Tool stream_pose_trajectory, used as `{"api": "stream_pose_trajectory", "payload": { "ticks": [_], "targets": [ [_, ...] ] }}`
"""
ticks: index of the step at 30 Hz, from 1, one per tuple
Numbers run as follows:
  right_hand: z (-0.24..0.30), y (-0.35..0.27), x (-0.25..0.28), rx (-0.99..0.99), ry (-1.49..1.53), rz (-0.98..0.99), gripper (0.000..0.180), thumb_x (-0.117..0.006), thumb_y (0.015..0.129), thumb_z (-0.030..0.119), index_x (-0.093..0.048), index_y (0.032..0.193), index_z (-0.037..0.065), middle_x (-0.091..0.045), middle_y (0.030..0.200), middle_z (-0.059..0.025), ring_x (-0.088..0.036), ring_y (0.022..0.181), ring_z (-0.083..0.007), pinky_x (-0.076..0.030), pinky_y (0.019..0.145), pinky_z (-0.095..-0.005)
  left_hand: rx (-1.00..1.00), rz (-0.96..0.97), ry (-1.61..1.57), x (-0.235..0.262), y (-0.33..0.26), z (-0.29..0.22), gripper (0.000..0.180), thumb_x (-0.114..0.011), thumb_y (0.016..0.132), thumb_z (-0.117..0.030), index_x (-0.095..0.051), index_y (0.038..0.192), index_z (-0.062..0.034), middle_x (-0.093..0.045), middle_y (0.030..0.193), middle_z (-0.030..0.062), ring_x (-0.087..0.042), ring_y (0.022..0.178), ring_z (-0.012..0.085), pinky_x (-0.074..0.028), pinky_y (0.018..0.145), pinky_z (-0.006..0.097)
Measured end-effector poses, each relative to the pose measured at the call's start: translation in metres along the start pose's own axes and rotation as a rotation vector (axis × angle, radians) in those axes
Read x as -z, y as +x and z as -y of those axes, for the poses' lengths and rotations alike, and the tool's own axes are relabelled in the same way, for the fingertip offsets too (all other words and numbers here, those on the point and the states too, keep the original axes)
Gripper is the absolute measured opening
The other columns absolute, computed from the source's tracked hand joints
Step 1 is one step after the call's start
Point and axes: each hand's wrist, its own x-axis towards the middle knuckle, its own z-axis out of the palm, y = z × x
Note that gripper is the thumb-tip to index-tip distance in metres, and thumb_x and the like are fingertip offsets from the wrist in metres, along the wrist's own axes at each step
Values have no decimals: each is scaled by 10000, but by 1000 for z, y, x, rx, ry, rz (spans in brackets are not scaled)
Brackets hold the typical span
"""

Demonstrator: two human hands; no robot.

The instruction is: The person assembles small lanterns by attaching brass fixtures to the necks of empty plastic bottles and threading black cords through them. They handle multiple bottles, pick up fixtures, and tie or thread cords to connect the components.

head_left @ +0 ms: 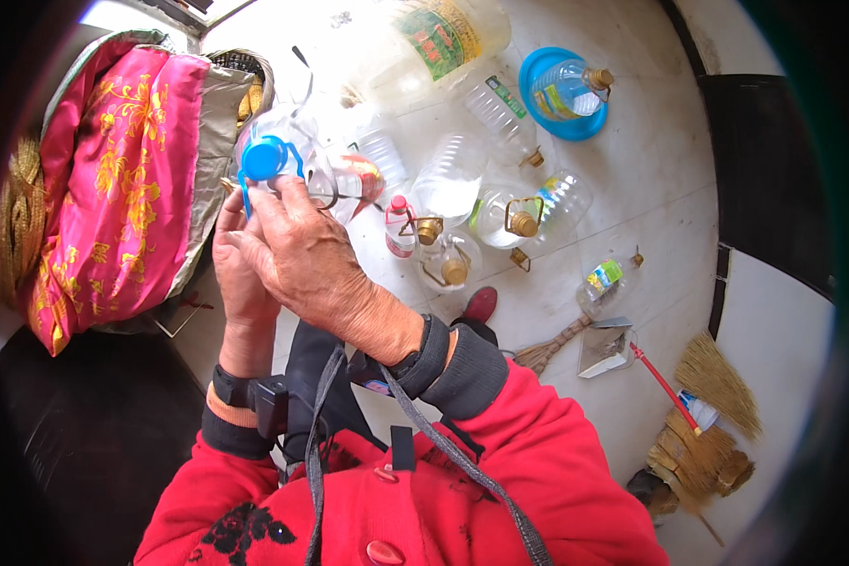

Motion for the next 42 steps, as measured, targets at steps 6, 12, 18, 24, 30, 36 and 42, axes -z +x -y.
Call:
{"api": "stream_pose_trajectory", "payload": {
  "ticks": [6, 12, 18, 24, 30, 36, 42],
  "targets": [
    [37, 6, 22, 189, -18, -49, 361, -588, 722, 123, -494, 1042, -16, -473, 1004, -183, -546, 831, -299, -453, 667, -359, -86, 4, 138, -19, 4, -48, 296, -503, 844, -69, -454, 1129, -6, -557, 975, 92, -556, 852, 127, -466, 741, 252],
    [42, -12, 58, 276, 127, -55, 358, -570, 708, 36, -516, 1062, 23, -545, 975, -124, -578, 739, -262, -467, 649, -323, -118, -67, 254, -43, 14, -83, 289, -514, 841, -76, -476, 1125, -34, -564, 735, 46, -538, 682, 94, -446, 648, 225],
    [-30, -54, 110, -288, 459, -109, 235, -515, 812, 54, -533, 1042, 11, -589, 881, -65, -574, 664, -98, -462, 607, -214, -137, 129, -35, -52, 26, -125, 247, -446, 873, -87, -480, 1101, 0, -486, 768, 61, -467, 698, 140, -401, 743, 298],
    [-158, -113, 118, -779, 369, -171, 260, -539, 772, 129, -544, 991, -12, -598, 746, -87, -573, 577, -118, -463, 554, -239, -82, 281, -114, -60, 35, -167, 297, -432, 879, -105, -426, 1155, 4, -490, 843, 68, -478, 782, 153, -376, 837, 334],
    [-221, -151, 56, -964, 249, 44, 287, -580, 703, 165, -578, 936, -3, -613, 700, -116, -590, 604, -153, -465, 579, -268, -89, 403, -44, -65, 37, -209, 347, -434, 871, -72, -361, 1198, 19, -429, 914, 81, -469, 858, 162, -370, 877, 379],
    [-242, -141, 0, -941, 12, 102, 270, -562, 678, 178, -605, 927, 84, -624, 750, -134, -598, 721, -261, -462, 692, -342, -131, 404, 0, -59, 48, -254, 329, -425, 859, -8, -346, 1168, 72, -464, 946, 137, -499, 899, 199, -378, 906, 350],
    [-236, -126, -32, -822, -155, 138, 223, -488, 727, 153, -601, 917, 124, -596, 889, -135, -562, 845, -298, -443, 732, -393, -202, 326, 192, -33, 59, -253, 332, -417, 858, 1, -334, 1171, 71, -498, 997, 183, -526, 933, 221, -384, 915, 360]
  ]
}}
